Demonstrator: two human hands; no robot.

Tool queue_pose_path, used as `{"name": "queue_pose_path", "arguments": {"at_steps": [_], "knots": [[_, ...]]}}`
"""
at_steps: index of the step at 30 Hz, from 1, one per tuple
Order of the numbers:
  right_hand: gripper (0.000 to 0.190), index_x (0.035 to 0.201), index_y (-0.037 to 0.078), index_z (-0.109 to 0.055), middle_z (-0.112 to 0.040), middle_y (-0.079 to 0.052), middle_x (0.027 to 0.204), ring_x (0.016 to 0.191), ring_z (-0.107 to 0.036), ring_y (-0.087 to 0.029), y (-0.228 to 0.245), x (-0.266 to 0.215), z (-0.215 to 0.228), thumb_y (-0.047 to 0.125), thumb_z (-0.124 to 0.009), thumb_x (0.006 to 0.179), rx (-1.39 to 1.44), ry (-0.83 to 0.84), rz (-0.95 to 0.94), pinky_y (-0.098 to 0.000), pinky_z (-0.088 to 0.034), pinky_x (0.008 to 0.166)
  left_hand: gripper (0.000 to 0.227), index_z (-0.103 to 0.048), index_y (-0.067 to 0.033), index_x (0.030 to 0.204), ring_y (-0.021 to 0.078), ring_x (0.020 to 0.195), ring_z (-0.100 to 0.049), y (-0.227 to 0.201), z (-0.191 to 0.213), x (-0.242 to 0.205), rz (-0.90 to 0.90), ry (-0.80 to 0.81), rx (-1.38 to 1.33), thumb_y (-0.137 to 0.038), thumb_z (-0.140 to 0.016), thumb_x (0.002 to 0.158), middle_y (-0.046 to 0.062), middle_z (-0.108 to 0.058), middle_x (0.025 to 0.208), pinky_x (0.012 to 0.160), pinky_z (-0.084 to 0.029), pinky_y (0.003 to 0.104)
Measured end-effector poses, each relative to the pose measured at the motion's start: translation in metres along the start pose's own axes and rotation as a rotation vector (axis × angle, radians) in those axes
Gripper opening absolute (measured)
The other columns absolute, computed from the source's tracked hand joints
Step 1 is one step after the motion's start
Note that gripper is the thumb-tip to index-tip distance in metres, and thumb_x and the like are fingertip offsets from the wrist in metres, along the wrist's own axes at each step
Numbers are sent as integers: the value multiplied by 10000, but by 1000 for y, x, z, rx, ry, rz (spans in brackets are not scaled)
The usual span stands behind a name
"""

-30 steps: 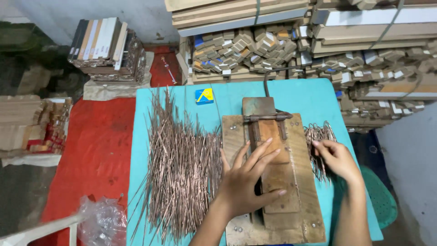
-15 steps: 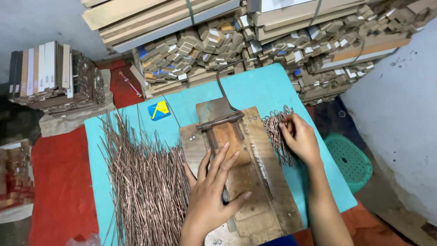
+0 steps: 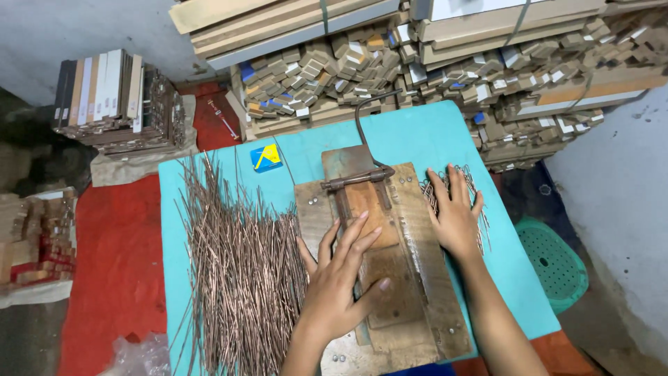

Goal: Cutting thin sticks to a uniform length using a manual lever-operated cutting jig

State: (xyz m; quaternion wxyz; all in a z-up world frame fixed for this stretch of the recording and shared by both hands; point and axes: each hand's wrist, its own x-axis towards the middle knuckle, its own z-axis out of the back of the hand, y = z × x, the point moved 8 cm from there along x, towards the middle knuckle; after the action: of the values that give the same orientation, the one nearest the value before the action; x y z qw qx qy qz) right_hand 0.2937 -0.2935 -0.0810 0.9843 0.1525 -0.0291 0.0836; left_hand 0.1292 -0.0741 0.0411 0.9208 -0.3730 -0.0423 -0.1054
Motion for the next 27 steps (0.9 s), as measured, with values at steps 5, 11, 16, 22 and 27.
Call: {"name": "queue_pose_path", "arguments": {"at_steps": [5, 11, 16, 22, 27], "knots": [[539, 1569, 350, -383, -244, -72, 1705, 1569, -201, -289, -3, 0, -1, 480, -404, 1046, 50, -71, 28, -663, -118, 1160, 667, -351, -238, 1585, 399, 1560, -205, 0, 5, -5, -39, 13, -7, -580, -357, 1012, 59, -182, 1726, 1115, 125, 761], [517, 1550, 357, -415, -292, -45, 1687, 1558, -243, -269, -9, 0, -4, 447, -432, 1041, 69, -117, 52, -674, -145, 1142, 630, -223, -251, 1625, 309, 1561, -265, 55, 40, -38, 179, -297, 290, -503, -314, 1055, 100, -131, 1737, 1196, -15, 732], [516, 1549, 364, -418, -306, -34, 1680, 1551, -255, -271, -12, 4, -5, 480, -401, 1047, 62, -115, 66, -689, -158, 1133, 1175, -22, -247, 1687, 462, 1514, -119, 155, 24, -92, 688, -356, 1045, -882, -399, 772, 207, -38, 1715, 1060, -116, 804], [500, 1547, 337, -434, -293, -72, 1689, 1561, -235, -296, -15, 2, -11, 399, -444, 1051, 47, -111, 113, -712, -161, 1117, 976, 46, -276, 1661, 489, 1518, -104, 154, 17, -89, 863, 29, 819, -699, -453, 936, 251, 80, 1699, 1107, -238, 732], [526, 1548, 355, -429, -308, -53, 1674, 1550, -250, -285, -21, 6, -12, 404, -458, 1025, 47, -113, 101, -728, -182, 1093, 809, -200, -236, 1643, 479, 1484, -293, 160, 11, -88, 721, -243, 989, -514, -464, 930, 227, -118, 1710, 1066, -352, 692]]}}
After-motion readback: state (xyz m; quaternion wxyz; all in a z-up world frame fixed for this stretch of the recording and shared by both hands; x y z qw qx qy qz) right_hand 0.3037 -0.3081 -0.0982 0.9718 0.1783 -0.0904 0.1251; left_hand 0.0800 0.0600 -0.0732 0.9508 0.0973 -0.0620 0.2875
